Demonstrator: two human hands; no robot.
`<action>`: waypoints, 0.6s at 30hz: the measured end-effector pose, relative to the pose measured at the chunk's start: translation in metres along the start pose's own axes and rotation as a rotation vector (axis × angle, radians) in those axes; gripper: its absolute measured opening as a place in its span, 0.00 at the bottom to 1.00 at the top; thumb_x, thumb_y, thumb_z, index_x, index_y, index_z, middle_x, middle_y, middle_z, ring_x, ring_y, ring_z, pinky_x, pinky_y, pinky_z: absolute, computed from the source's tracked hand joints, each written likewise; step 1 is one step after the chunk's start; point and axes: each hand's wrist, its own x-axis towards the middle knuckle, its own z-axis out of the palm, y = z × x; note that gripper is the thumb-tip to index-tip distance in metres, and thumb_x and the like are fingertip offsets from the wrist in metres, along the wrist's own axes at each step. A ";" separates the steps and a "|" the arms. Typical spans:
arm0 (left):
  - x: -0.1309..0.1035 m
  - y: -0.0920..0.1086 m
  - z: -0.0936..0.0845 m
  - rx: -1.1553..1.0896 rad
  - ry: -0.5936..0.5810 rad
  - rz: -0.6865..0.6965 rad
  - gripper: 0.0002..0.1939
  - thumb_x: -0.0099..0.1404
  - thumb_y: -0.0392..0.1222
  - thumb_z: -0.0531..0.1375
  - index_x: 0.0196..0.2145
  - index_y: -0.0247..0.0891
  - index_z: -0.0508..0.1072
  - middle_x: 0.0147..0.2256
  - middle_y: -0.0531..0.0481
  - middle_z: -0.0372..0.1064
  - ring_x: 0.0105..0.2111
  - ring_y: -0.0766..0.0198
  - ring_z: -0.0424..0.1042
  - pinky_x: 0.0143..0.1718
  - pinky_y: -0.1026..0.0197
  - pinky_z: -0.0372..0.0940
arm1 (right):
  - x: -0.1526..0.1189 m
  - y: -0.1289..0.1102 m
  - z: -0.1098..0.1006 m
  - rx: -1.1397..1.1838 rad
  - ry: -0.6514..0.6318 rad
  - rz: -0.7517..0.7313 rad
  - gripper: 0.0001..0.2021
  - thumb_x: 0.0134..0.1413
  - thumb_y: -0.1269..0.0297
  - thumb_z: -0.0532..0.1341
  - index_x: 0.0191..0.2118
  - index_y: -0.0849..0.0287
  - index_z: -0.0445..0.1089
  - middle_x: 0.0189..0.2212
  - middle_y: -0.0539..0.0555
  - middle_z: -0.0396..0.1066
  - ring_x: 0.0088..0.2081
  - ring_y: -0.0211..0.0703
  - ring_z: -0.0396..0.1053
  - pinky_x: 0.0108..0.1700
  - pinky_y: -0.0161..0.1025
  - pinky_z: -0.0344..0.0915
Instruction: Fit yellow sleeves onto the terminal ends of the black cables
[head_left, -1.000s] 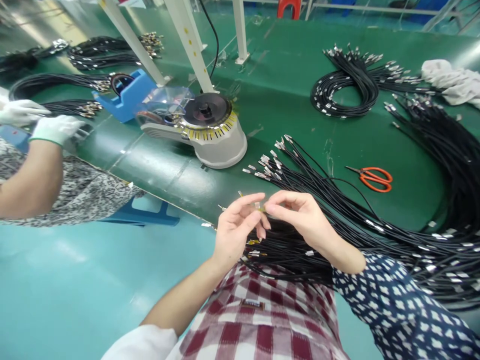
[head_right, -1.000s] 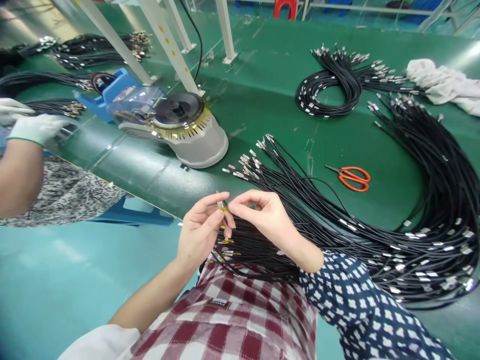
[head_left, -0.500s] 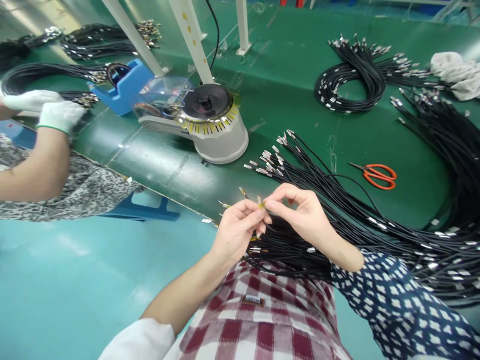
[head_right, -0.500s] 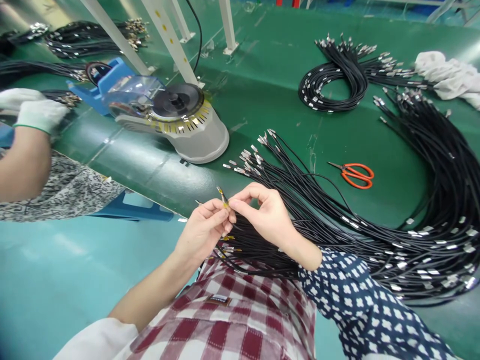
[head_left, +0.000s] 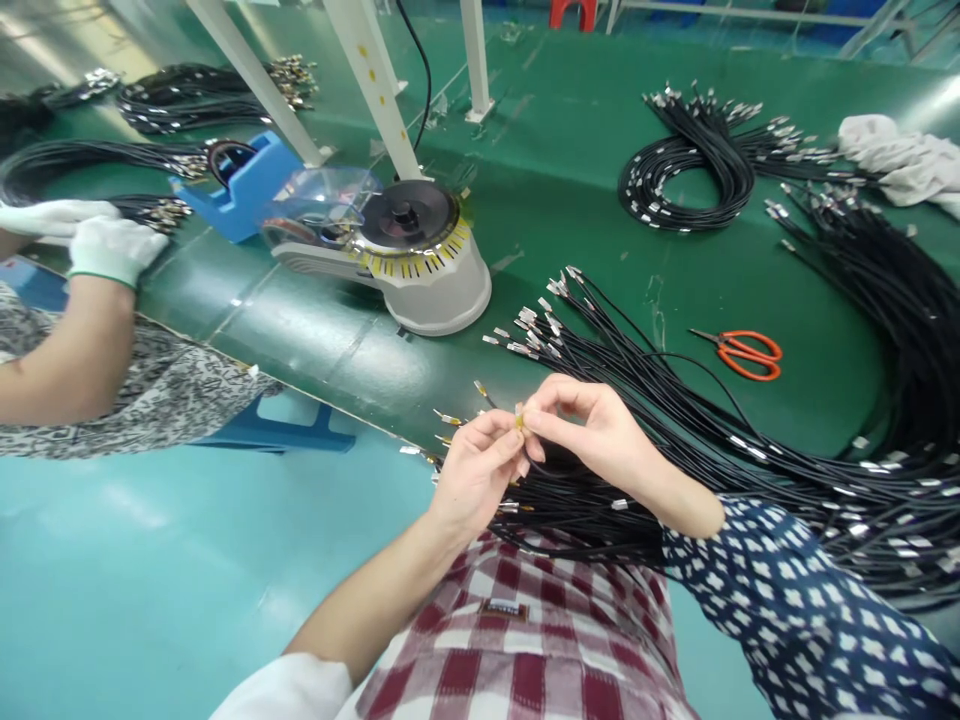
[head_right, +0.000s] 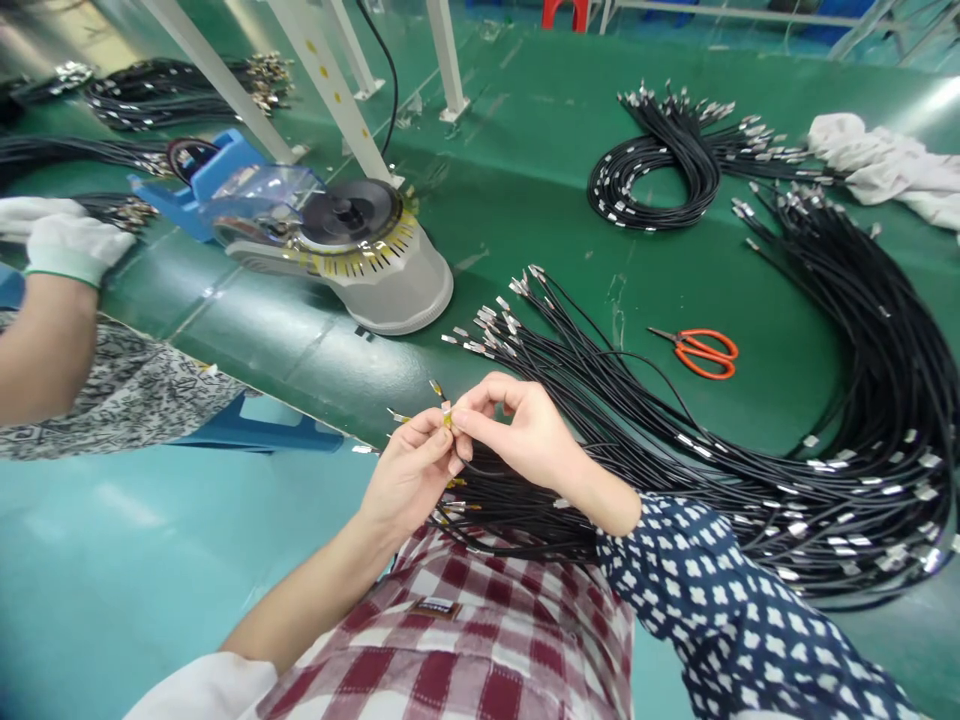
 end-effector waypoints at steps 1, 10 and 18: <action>0.000 0.000 0.000 0.001 -0.002 0.010 0.13 0.54 0.44 0.71 0.27 0.35 0.73 0.22 0.51 0.73 0.20 0.72 0.65 0.21 0.69 0.57 | 0.001 0.001 0.000 0.004 -0.008 -0.021 0.14 0.56 0.53 0.65 0.28 0.58 0.69 0.24 0.49 0.68 0.29 0.39 0.67 0.38 0.42 0.66; 0.001 0.004 0.006 0.012 0.047 0.069 0.14 0.49 0.37 0.74 0.29 0.36 0.72 0.23 0.55 0.70 0.21 0.73 0.66 0.23 0.70 0.60 | -0.004 0.006 0.011 -0.216 0.168 -0.244 0.08 0.58 0.66 0.62 0.28 0.57 0.68 0.30 0.52 0.68 0.34 0.40 0.66 0.40 0.40 0.64; 0.000 0.005 0.004 0.044 0.067 0.041 0.14 0.48 0.40 0.74 0.23 0.35 0.71 0.21 0.53 0.72 0.20 0.71 0.67 0.21 0.69 0.60 | -0.004 0.007 0.006 0.260 -0.006 0.034 0.09 0.53 0.59 0.67 0.29 0.58 0.74 0.25 0.49 0.68 0.27 0.37 0.66 0.34 0.40 0.67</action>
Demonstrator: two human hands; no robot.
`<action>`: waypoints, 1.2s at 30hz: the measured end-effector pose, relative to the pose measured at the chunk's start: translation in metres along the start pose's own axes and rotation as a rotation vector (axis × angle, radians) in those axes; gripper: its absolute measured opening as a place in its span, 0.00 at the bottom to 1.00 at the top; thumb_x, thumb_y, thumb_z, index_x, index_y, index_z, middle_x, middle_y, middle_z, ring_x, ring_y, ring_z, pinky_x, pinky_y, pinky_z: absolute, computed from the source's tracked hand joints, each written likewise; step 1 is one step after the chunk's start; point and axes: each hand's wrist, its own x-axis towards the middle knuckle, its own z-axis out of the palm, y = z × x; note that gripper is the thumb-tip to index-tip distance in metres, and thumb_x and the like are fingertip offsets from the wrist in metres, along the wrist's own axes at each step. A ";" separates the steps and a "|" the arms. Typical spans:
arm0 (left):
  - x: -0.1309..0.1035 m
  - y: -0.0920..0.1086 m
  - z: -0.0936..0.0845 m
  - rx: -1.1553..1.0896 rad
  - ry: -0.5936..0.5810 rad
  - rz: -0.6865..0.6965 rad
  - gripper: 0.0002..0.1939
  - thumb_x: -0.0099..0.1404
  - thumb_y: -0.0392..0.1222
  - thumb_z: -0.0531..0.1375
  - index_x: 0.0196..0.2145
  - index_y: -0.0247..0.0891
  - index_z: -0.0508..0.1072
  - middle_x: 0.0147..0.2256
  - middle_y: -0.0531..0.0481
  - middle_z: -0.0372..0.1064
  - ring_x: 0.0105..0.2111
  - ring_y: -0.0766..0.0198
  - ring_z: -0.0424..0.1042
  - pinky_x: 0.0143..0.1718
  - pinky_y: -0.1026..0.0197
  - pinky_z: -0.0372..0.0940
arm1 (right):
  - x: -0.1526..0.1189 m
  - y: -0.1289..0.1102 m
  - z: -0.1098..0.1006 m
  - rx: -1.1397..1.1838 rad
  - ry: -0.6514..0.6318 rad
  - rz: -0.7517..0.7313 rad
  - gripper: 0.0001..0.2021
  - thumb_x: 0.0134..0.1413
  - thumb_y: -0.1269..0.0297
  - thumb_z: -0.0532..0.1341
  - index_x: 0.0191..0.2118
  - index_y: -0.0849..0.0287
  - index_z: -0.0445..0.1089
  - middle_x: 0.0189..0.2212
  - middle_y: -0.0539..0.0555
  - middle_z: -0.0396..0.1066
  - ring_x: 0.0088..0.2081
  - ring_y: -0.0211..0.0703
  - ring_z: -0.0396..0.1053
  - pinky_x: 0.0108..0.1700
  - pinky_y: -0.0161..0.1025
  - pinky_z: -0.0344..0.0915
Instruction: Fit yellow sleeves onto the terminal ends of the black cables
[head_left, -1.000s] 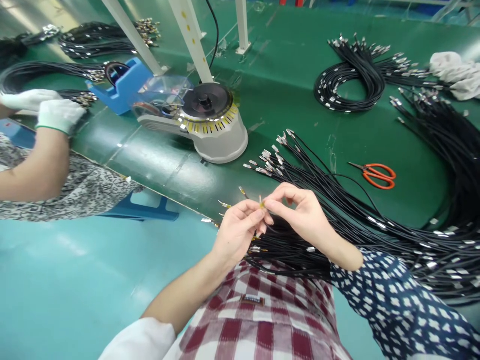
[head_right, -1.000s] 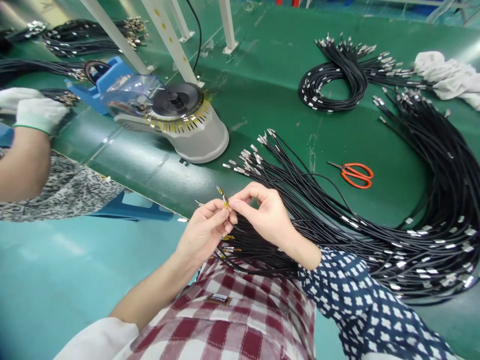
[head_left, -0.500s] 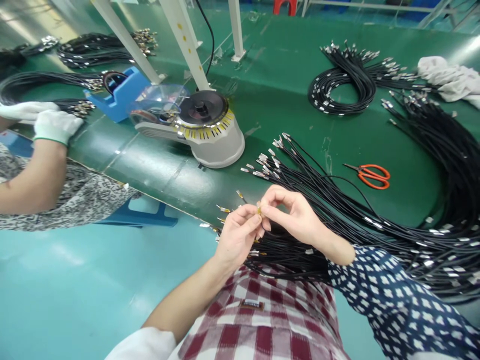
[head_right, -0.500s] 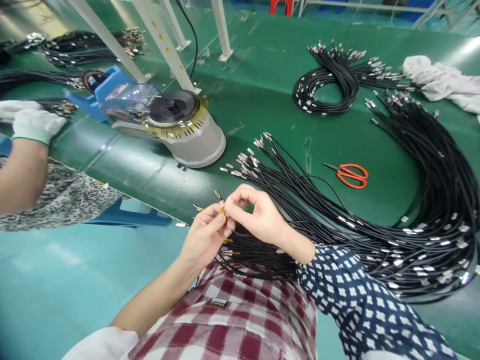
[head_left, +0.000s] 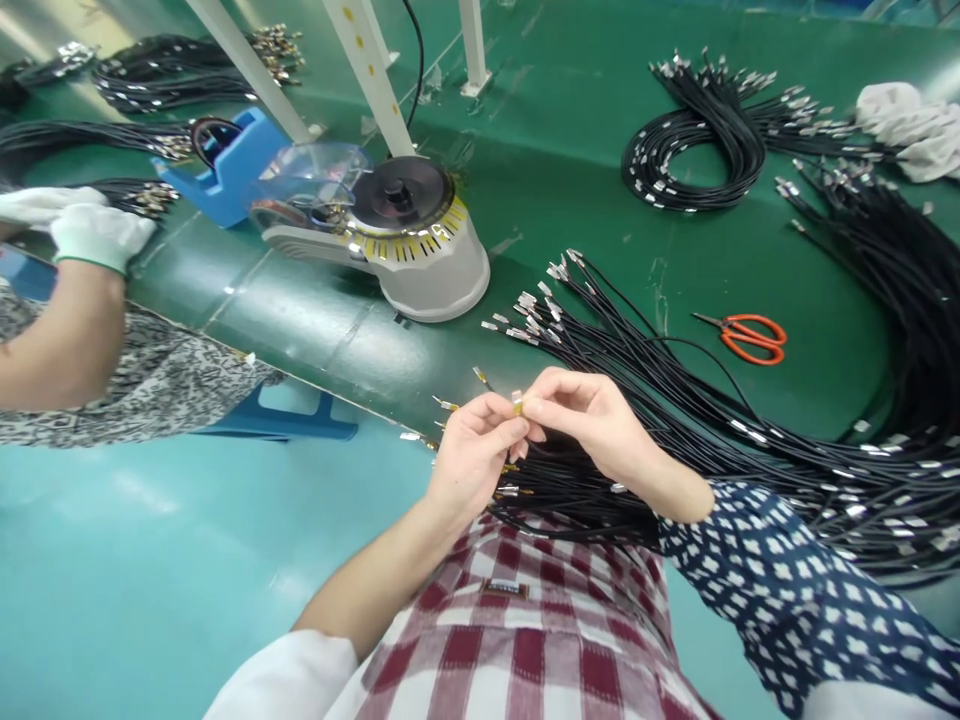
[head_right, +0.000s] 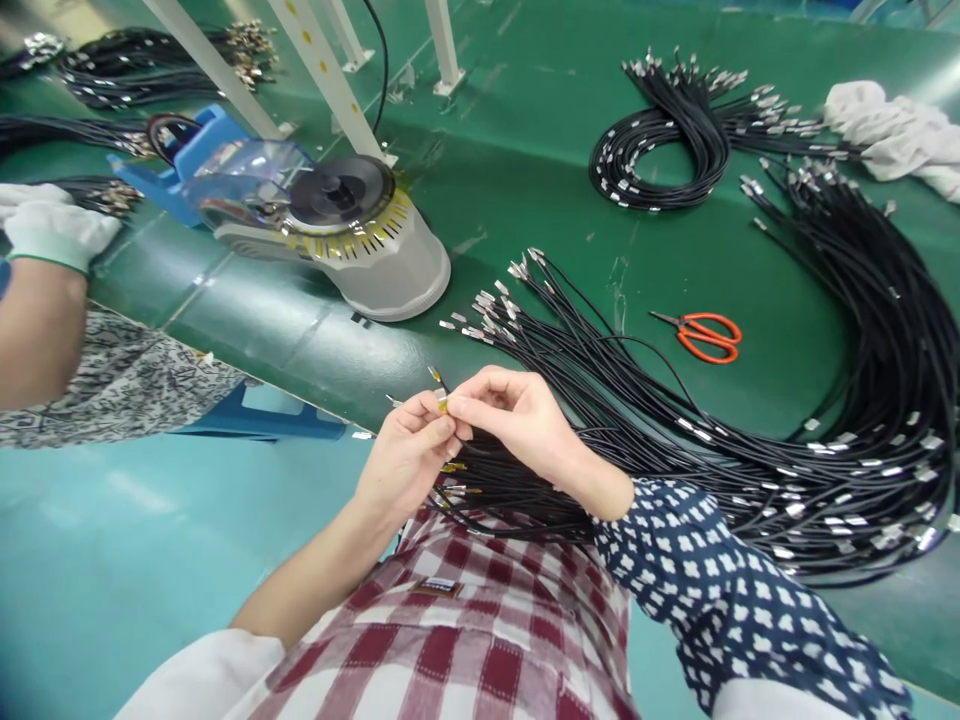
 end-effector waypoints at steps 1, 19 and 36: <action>0.000 0.000 0.000 0.002 -0.007 -0.005 0.14 0.49 0.40 0.74 0.23 0.35 0.71 0.21 0.53 0.72 0.20 0.71 0.67 0.21 0.69 0.60 | 0.001 0.001 -0.001 -0.008 0.022 -0.007 0.09 0.52 0.59 0.68 0.29 0.58 0.75 0.26 0.49 0.69 0.27 0.37 0.66 0.34 0.40 0.67; -0.001 0.005 0.003 0.113 -0.106 0.054 0.13 0.53 0.45 0.72 0.26 0.35 0.73 0.22 0.49 0.76 0.18 0.69 0.68 0.21 0.66 0.62 | 0.020 -0.012 -0.021 -0.011 -0.210 0.139 0.09 0.46 0.60 0.71 0.32 0.59 0.79 0.23 0.49 0.75 0.26 0.38 0.71 0.35 0.38 0.68; 0.010 -0.003 -0.015 0.139 -0.191 0.036 0.14 0.54 0.45 0.71 0.27 0.33 0.73 0.24 0.47 0.76 0.19 0.70 0.68 0.23 0.67 0.63 | 0.032 -0.032 -0.019 -1.074 -0.168 -0.164 0.09 0.51 0.77 0.60 0.27 0.58 0.75 0.26 0.51 0.76 0.26 0.38 0.68 0.30 0.36 0.57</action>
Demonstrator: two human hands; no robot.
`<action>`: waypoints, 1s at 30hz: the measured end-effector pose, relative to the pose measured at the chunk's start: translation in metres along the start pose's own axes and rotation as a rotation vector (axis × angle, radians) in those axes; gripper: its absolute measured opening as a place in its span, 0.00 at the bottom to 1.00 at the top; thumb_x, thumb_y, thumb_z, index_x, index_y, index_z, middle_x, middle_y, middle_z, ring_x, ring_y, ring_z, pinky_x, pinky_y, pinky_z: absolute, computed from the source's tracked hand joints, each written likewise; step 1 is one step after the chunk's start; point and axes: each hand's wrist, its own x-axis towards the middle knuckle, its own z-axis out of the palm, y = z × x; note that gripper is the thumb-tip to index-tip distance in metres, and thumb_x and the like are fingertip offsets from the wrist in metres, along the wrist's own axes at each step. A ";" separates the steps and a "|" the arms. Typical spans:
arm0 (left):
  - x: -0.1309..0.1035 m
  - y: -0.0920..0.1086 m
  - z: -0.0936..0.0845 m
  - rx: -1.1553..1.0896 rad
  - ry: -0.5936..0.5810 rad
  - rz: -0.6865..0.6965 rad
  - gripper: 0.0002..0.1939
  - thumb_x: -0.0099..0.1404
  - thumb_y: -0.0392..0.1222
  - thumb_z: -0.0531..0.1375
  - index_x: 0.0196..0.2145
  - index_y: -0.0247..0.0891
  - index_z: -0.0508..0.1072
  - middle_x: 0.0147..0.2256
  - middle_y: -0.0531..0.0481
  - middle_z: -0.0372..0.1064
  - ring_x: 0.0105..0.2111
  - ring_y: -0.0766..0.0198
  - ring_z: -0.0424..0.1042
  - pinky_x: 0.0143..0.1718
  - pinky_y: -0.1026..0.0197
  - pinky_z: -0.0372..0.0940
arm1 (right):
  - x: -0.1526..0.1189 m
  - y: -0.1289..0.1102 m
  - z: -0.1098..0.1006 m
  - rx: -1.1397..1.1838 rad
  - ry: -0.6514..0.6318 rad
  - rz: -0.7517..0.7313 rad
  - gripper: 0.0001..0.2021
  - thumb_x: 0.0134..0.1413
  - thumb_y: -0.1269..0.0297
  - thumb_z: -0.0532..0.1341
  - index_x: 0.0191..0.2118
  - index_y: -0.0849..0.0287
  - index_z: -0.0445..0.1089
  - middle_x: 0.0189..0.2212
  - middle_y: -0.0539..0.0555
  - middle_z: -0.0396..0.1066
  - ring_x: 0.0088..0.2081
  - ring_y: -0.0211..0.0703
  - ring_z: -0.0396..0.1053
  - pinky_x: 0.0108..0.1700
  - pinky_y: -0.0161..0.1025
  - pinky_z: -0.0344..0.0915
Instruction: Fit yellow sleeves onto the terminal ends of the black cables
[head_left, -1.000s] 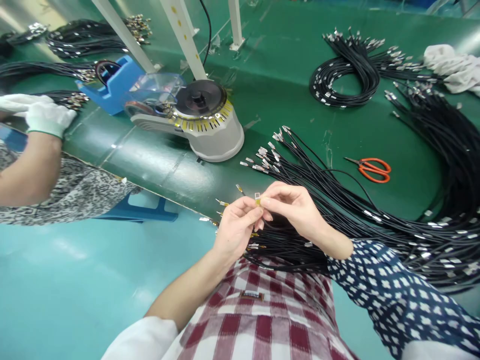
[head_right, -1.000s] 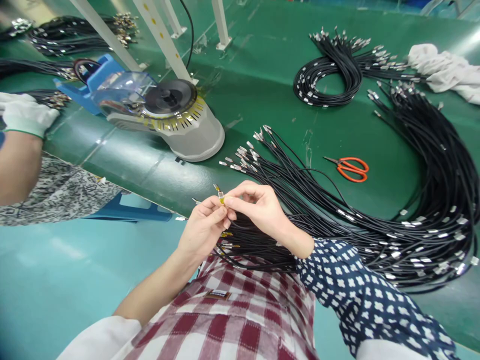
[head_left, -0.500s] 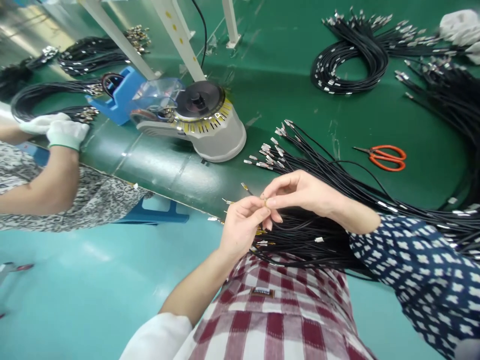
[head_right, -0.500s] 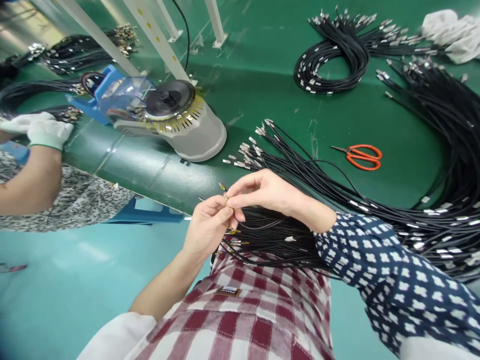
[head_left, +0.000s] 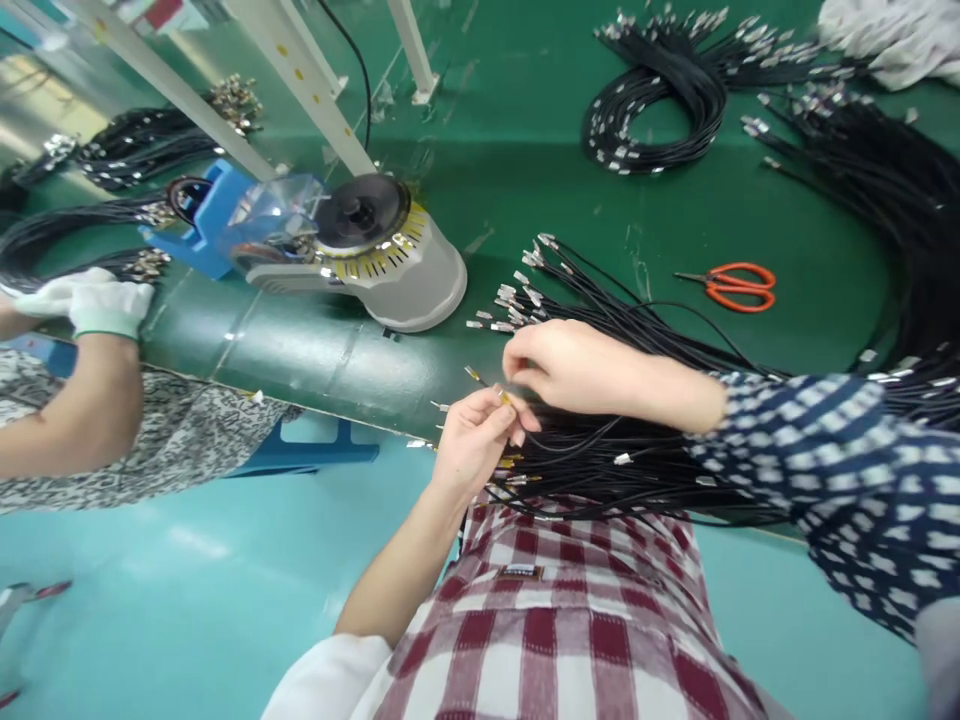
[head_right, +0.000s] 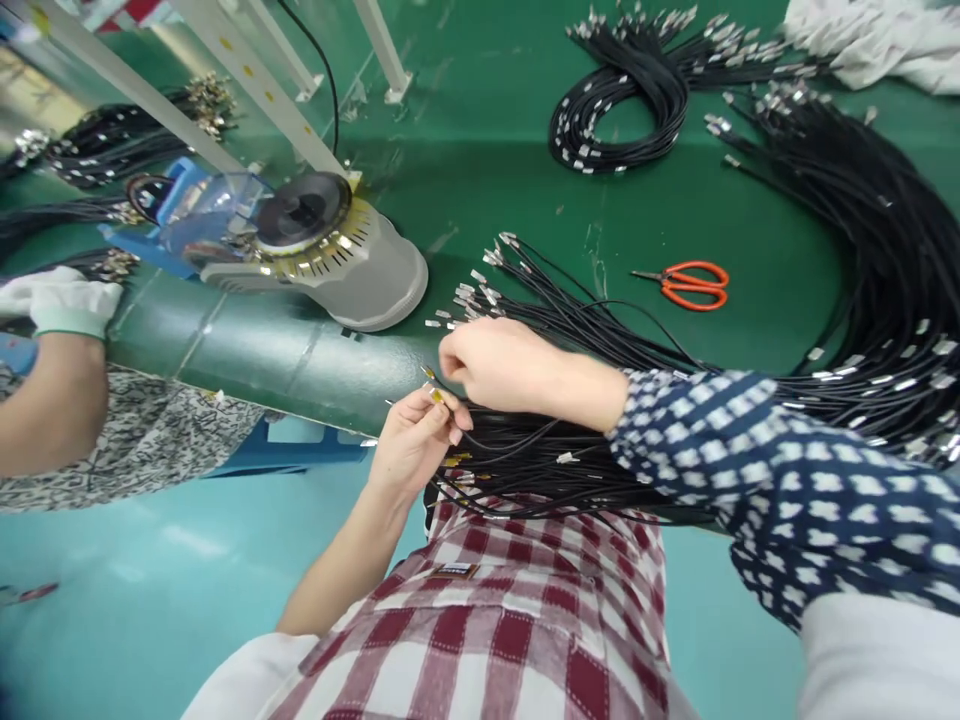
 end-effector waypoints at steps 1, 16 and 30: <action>0.000 0.001 -0.001 -0.016 0.010 0.008 0.14 0.54 0.45 0.72 0.26 0.34 0.72 0.24 0.48 0.76 0.19 0.70 0.69 0.23 0.67 0.63 | -0.004 0.003 0.004 -0.094 0.131 0.033 0.09 0.52 0.78 0.59 0.29 0.59 0.75 0.32 0.54 0.76 0.28 0.39 0.69 0.31 0.37 0.57; -0.004 0.015 -0.001 0.167 0.184 0.075 0.13 0.62 0.47 0.65 0.35 0.31 0.76 0.30 0.42 0.78 0.23 0.63 0.75 0.24 0.64 0.67 | -0.057 0.006 0.040 0.156 0.074 -0.001 0.07 0.61 0.63 0.62 0.35 0.57 0.77 0.29 0.51 0.74 0.28 0.36 0.67 0.33 0.34 0.61; -0.102 0.048 -0.002 1.073 -0.151 0.659 0.09 0.70 0.37 0.54 0.35 0.42 0.74 0.25 0.50 0.72 0.26 0.62 0.70 0.30 0.58 0.67 | -0.029 0.075 0.004 -0.269 0.286 0.195 0.05 0.57 0.62 0.63 0.33 0.57 0.73 0.32 0.53 0.75 0.29 0.42 0.69 0.34 0.38 0.61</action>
